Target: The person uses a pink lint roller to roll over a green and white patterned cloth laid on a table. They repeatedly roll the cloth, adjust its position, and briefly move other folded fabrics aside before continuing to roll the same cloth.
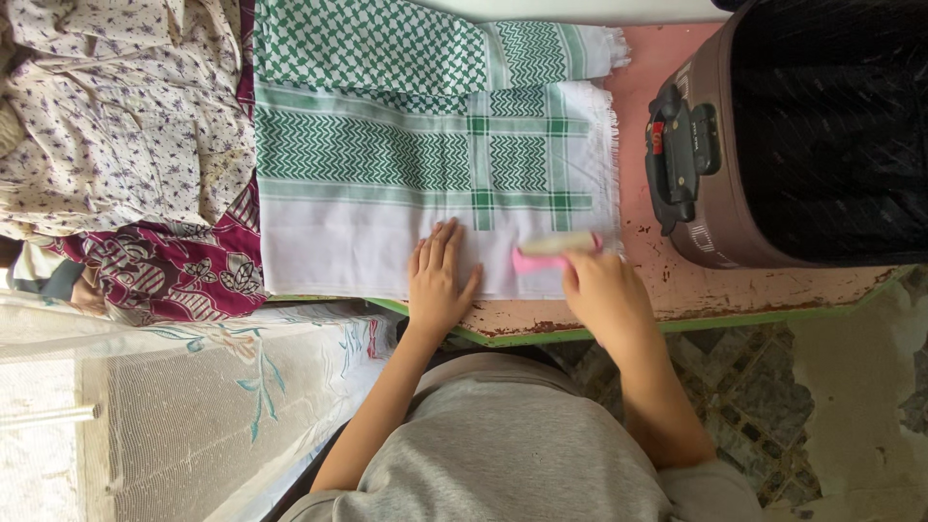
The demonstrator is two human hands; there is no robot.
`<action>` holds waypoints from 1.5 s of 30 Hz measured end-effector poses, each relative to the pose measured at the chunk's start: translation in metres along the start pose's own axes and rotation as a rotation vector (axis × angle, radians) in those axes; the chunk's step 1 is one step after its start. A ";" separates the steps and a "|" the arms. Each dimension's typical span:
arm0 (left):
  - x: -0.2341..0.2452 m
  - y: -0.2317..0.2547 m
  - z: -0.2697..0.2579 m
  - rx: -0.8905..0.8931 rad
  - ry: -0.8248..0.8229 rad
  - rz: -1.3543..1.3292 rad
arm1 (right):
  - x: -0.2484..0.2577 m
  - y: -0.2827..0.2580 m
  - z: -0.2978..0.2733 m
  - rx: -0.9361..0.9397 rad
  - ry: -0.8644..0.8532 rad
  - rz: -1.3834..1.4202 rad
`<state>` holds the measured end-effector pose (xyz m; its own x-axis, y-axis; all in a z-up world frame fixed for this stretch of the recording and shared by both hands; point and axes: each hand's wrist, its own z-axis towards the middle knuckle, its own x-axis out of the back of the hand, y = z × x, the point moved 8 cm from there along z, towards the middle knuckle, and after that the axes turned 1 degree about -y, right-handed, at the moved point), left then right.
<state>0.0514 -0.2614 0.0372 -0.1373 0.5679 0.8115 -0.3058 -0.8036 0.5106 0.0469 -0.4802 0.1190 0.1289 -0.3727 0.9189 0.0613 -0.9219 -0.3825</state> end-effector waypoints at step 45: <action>0.130 -0.255 -0.030 0.365 0.147 -0.027 | -0.033 -0.084 0.029 -0.034 -0.245 0.060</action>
<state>0.0830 0.0229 0.0034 -0.2752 0.5881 0.7605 0.0406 -0.7832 0.6204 0.0658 -0.3870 0.1178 0.3678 -0.3937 0.8424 0.0140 -0.9035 -0.4283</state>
